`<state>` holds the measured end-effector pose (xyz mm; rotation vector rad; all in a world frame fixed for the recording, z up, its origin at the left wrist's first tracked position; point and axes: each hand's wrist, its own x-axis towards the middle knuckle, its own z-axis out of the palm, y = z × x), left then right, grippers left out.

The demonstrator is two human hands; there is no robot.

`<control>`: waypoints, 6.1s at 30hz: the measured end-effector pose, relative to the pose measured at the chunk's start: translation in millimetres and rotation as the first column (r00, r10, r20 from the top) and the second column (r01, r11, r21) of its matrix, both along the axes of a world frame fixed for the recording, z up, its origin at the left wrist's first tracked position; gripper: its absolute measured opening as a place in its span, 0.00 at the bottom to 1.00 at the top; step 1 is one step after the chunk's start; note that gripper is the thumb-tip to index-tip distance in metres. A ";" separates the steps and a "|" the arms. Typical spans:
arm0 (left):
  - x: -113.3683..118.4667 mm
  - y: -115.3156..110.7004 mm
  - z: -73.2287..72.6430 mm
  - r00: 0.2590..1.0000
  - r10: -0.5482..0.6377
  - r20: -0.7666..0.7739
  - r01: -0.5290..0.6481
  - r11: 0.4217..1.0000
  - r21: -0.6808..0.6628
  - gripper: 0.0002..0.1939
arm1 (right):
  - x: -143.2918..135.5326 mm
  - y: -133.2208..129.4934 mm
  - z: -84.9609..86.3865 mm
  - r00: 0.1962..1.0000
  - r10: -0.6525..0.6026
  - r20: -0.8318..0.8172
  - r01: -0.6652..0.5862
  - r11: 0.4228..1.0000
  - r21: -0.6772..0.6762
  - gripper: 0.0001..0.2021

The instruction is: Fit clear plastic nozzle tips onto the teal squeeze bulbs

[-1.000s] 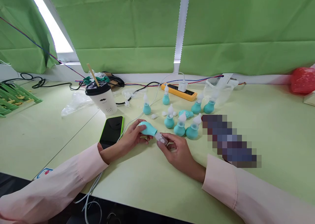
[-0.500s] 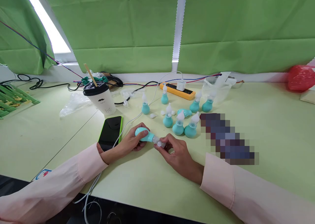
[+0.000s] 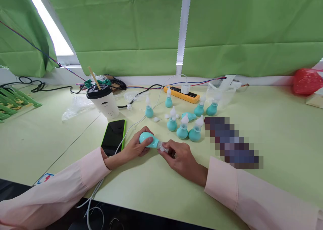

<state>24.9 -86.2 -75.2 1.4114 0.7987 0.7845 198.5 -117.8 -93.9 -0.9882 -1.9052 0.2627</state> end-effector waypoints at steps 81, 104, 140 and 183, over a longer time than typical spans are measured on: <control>30.0 70.1 14.7 0.320 0.535 -0.782 0.352 0.699 0.622 0.11 | -1.5 -10.4 23.2 0.880 0.022 -0.474 -0.261 0.856 -0.445 0.06; 2.4 -6.9 23.2 0.971 0.008 0.238 0.042 0.978 -0.204 0.10 | 13.0 -15.8 6.9 0.996 -0.090 0.005 0.090 0.996 -0.008 0.11; -12.0 0.6 21.0 0.971 -0.235 0.047 0.239 0.960 -0.145 0.13 | 22.0 -13.6 11.8 0.973 0.054 0.223 -0.080 0.991 0.109 0.11; 3.9 45.6 68.8 0.643 0.747 -0.171 -0.060 0.271 0.961 0.13 | 9.6 -14.1 15.1 0.985 0.118 0.124 -0.110 0.991 -0.071 0.06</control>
